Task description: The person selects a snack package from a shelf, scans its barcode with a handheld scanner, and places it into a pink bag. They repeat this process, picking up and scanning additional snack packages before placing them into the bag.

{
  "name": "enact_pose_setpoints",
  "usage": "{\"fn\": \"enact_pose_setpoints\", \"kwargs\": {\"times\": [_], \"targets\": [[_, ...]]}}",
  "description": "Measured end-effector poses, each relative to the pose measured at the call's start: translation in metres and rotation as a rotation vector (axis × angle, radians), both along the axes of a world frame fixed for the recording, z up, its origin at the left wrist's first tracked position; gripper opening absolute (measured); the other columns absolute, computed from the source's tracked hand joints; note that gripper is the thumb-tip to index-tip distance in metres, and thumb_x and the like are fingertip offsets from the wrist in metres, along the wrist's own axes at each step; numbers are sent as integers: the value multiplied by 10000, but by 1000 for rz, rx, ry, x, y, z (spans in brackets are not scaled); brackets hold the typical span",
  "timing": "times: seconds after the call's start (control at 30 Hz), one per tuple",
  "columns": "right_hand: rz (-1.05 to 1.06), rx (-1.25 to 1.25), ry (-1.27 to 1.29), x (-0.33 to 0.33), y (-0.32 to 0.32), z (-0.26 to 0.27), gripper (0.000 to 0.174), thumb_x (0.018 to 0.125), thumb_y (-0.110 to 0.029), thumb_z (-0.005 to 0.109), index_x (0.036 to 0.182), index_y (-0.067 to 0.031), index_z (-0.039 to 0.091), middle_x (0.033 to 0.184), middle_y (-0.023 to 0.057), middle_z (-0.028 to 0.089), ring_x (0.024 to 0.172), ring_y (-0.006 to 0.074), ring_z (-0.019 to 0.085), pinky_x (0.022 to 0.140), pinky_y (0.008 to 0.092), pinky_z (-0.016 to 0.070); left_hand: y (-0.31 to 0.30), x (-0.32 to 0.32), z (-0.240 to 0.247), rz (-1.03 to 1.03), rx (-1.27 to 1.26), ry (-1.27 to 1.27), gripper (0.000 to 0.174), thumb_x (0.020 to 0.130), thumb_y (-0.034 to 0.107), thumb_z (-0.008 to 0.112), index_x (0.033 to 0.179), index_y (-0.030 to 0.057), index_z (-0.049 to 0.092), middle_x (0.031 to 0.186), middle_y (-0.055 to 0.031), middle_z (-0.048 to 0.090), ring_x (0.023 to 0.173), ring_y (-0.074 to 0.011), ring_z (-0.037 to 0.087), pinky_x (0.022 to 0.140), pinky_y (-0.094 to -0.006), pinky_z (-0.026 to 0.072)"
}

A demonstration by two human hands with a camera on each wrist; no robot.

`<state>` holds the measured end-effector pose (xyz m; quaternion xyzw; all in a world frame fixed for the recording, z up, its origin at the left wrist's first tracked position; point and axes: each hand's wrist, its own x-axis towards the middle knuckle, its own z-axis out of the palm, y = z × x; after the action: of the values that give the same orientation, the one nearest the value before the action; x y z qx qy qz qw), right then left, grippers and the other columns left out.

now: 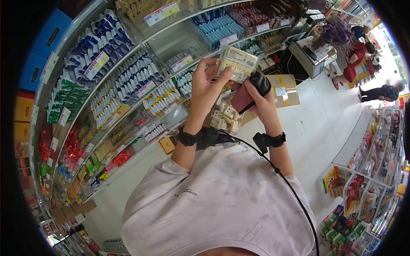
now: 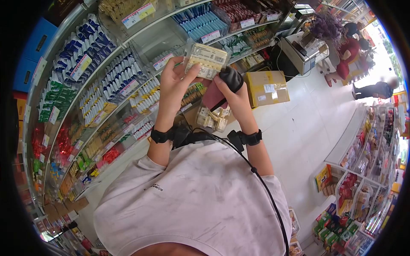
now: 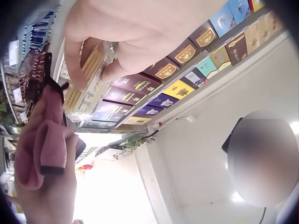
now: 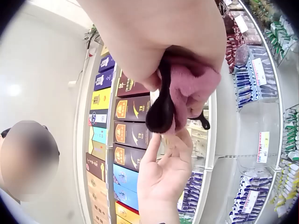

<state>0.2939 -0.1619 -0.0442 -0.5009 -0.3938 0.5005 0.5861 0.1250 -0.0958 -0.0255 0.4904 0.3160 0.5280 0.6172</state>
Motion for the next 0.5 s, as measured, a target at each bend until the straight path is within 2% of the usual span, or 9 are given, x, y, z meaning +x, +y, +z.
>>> {"fn": "enact_pose_setpoints", "kwargs": {"times": [0.1,0.2,0.3,0.4,0.5], "targets": [[48,3,-161,3,3,-4,180,980,-170,685,1083,-22,682,914,-8,684,744,20,588,591,205,466,3,-9,-3,22,-59,-2,336,963,151,728,1186,-10,534,1144,-160,712,978,-189,711,782,-319,614],[40,124,-190,-10,4,-5,172,971,-120,678,1090,4,679,959,7,699,853,52,605,743,238,502,10,-22,-8,23,-78,-26,320,963,152,726,1171,-9,543,1130,-158,716,957,-186,716,761,-317,615],[50,47,-197,-22,7,1,185,966,-75,663,1122,24,665,999,14,703,912,76,607,839,260,496,14,-32,-11,26,-81,-46,301,965,149,723,1159,-5,553,1135,-160,714,955,-192,717,763,-324,619],[53,116,-255,-35,18,-9,247,983,-194,678,1181,-48,652,907,-50,662,738,16,574,542,199,445,19,-45,-15,35,-102,-61,300,968,143,717,1168,-6,550,1143,-162,711,957,-198,717,770,-325,621],[34,17,-197,-53,22,-8,203,970,-54,647,1156,26,653,1007,23,703,903,79,608,824,261,499,25,-59,-22,39,-132,-72,313,971,129,708,1183,-19,532,1141,-163,703,965,-196,710,763,-323,630]]}}
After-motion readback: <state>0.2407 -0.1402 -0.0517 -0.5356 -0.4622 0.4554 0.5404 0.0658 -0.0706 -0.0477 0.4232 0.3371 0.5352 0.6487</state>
